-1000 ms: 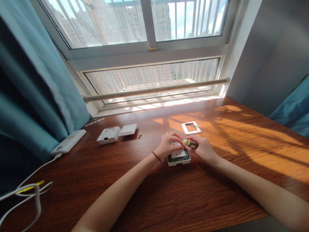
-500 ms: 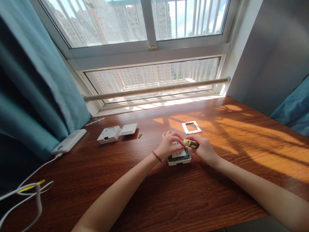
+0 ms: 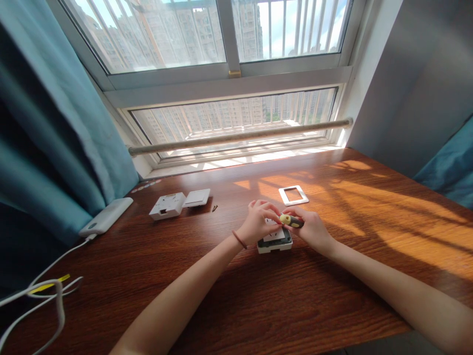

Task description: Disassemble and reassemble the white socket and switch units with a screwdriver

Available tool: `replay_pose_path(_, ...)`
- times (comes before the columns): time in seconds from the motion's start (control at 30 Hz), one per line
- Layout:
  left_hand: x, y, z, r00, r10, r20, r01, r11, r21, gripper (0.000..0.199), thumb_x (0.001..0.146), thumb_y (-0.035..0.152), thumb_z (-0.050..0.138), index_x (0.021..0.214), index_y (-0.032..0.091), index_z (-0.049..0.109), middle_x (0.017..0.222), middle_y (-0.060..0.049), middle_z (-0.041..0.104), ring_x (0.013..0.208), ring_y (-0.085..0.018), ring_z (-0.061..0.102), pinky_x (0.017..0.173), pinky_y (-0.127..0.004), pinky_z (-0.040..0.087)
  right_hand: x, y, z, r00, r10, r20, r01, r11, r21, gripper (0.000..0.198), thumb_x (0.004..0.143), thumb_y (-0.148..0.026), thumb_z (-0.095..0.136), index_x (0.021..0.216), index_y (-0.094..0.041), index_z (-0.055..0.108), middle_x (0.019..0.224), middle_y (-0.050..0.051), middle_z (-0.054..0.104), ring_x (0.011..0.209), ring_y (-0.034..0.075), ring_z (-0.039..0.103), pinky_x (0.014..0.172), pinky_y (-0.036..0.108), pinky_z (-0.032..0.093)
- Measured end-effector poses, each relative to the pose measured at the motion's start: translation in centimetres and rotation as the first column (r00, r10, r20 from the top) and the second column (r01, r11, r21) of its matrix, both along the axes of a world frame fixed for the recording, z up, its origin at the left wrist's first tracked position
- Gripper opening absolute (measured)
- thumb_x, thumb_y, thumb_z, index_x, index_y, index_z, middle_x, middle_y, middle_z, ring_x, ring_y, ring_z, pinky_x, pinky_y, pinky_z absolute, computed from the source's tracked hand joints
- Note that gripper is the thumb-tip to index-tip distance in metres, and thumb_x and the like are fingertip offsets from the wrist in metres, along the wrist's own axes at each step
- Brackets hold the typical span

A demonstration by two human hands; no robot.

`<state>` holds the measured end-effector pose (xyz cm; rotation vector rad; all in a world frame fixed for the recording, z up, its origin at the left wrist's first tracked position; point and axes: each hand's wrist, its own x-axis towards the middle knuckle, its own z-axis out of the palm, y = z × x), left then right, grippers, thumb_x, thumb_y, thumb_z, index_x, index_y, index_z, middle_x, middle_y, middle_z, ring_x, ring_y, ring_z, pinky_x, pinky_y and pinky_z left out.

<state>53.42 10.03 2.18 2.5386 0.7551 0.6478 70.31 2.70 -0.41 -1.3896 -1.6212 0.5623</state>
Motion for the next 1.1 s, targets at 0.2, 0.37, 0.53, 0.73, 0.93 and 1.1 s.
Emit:
replay_pose_path(0.2, 0.1, 0.6, -0.7, 0.999, 0.029, 0.034, -0.025, 0.994, -0.107, 0.008, 0.069, 0.031, 0.071, 0.069, 0.024, 0.071, 0.090, 0.001, 0.067, 0.093, -0.020, 0.053, 0.092, -0.037, 0.033, 0.0, 0.0, -0.1, 1.000, 0.002, -0.010, -0.002, 1.000, -0.021, 0.024, 0.071, -0.019, 0.063, 0.095, -0.022, 0.061, 0.079, -0.001, 0.068, 0.071, 0.016, 0.064, 0.066, 0.025, 0.048)
replay_pose_path(0.37, 0.2, 1.1, -1.3, 0.996, 0.040, 0.082, -0.025, 0.983, -0.180, 0.009, 0.067, 0.030, 0.072, 0.071, 0.022, 0.072, 0.091, 0.000, 0.067, 0.090, -0.019, 0.056, 0.086, -0.031, 0.038, 0.1, 0.0, -0.2, 1.000, -0.001, 0.009, 0.001, 1.000, -0.024, 0.024, 0.072, -0.020, 0.063, 0.096, -0.023, 0.061, 0.080, -0.001, 0.068, 0.073, 0.016, 0.065, 0.067, 0.025, 0.048)
replay_pose_path(0.53, 0.2, 1.0, -1.3, 0.996, 0.032, 0.081, -0.018, 0.985, -0.173, 0.010, 0.067, 0.032, 0.071, 0.071, 0.023, 0.072, 0.091, 0.000, 0.067, 0.092, -0.020, 0.056, 0.086, -0.031, 0.038, 0.1, -0.1, 0.3, 1.000, -0.003, 0.012, 0.004, 1.000, -0.026, 0.024, 0.072, -0.023, 0.065, 0.096, -0.023, 0.061, 0.082, 0.000, 0.069, 0.074, 0.017, 0.065, 0.067, 0.026, 0.048)
replay_pose_path(0.73, 0.1, 0.8, -0.9, 0.999, 0.021, 0.049, -0.012, 0.984, -0.176, 0.005, 0.069, 0.028, 0.069, 0.069, 0.024, 0.071, 0.092, 0.000, 0.067, 0.096, -0.021, 0.055, 0.090, -0.033, 0.036, 0.3, -0.8, 1.7, 0.988, -0.148, -0.053, 0.154, 0.980, 0.122, 0.019, 0.078, -0.032, 0.062, 0.091, -0.019, 0.062, 0.078, 0.003, 0.067, 0.066, 0.015, 0.060, 0.063, 0.027, 0.046)
replay_pose_path(0.93, 0.1, 0.7, -0.8, 0.999, 0.030, 0.036, -0.023, 0.983, -0.180, 0.006, 0.069, 0.030, 0.069, 0.070, 0.024, 0.072, 0.093, 0.000, 0.067, 0.096, -0.021, 0.054, 0.091, -0.035, 0.035, 1.7, -0.8, 2.2, 0.909, -0.123, -0.398, 0.269, 0.903, 0.335, 0.036, 0.084, -0.049, 0.050, 0.071, -0.017, 0.058, 0.063, 0.001, 0.055, 0.053, 0.010, 0.051, 0.049, 0.023, 0.040)
replay_pose_path(1.1, 0.1, 0.8, -0.9, 0.999, 0.034, 0.032, -0.028, 0.984, -0.175, 0.007, 0.069, 0.031, 0.069, 0.070, 0.024, 0.072, 0.093, 0.000, 0.067, 0.096, -0.021, 0.054, 0.091, -0.037, 0.035, 2.8, -0.1, 2.3, 0.791, -0.081, -0.607, 0.260, 0.942, 0.213, 0.042, 0.082, -0.053, 0.051, 0.061, -0.017, 0.056, 0.044, -0.004, 0.042, 0.034, 0.007, 0.041, 0.032, 0.021, 0.028)
